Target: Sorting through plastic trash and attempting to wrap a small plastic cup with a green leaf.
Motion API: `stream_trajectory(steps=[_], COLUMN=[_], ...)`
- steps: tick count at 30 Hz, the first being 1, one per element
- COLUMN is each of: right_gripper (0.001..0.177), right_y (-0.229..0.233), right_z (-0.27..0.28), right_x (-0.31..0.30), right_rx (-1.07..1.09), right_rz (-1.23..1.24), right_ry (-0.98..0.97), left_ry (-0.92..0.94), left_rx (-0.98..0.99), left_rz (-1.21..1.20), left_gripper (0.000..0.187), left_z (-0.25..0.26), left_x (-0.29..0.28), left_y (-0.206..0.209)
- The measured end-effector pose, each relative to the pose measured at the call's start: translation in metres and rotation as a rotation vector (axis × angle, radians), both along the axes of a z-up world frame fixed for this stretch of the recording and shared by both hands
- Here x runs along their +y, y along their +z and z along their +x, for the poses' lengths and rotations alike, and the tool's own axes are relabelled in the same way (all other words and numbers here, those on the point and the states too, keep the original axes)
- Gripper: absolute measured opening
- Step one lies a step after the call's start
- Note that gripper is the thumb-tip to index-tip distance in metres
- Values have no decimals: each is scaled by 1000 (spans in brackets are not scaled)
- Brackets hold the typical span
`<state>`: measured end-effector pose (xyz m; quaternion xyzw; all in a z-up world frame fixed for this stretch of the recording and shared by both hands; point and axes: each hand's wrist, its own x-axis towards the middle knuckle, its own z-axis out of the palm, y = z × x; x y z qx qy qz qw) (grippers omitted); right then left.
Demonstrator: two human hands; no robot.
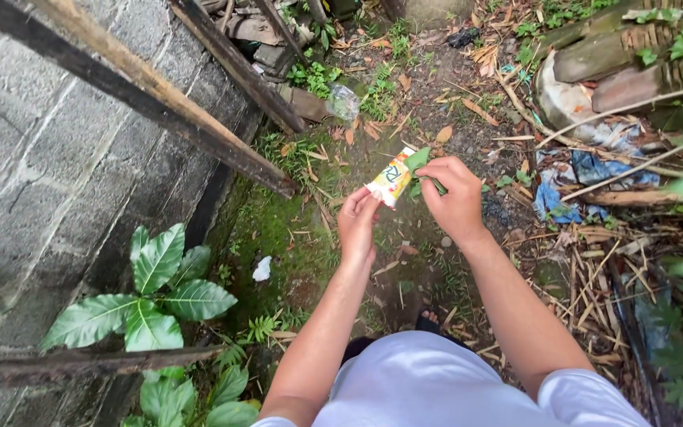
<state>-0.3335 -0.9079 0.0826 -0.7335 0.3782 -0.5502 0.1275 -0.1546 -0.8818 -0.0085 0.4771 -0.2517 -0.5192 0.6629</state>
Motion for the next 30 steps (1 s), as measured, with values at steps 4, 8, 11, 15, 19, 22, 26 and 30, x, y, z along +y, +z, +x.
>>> stream_trajectory(steps=[4, 8, 11, 15, 19, 22, 26, 30], right_gripper=[16, 13, 13, 16, 15, 16, 15, 18], right_y=[3, 4, 1, 9, 16, 20, 9, 7], right_z=[-4, -7, -21, -29, -12, 4, 9, 14], right_x=[-27, -50, -77, -89, -85, -83, -102, -106], right_rx=[26, 93, 96, 60, 51, 60, 113, 75], right_rz=[45, 22, 27, 39, 60, 10, 40, 121], right_ry=[39, 124, 56, -97, -82, 32, -22, -87], left_ry=[12, 21, 18, -2, 9, 49, 40, 55], left_rx=[13, -38, -229, -518, -677, -798, -922, -959], left_rz=[17, -89, -143, -199, -268, -301, -329, -346], left_gripper=[44, 47, 53, 60, 63, 62, 66, 68], left_z=[-14, -22, -23, -19, -11, 1, 18, 29], left_x=[-32, -56, -69, -81, -86, -85, -86, -81], left_y=[0, 5, 15, 30, 50, 63, 65, 68])
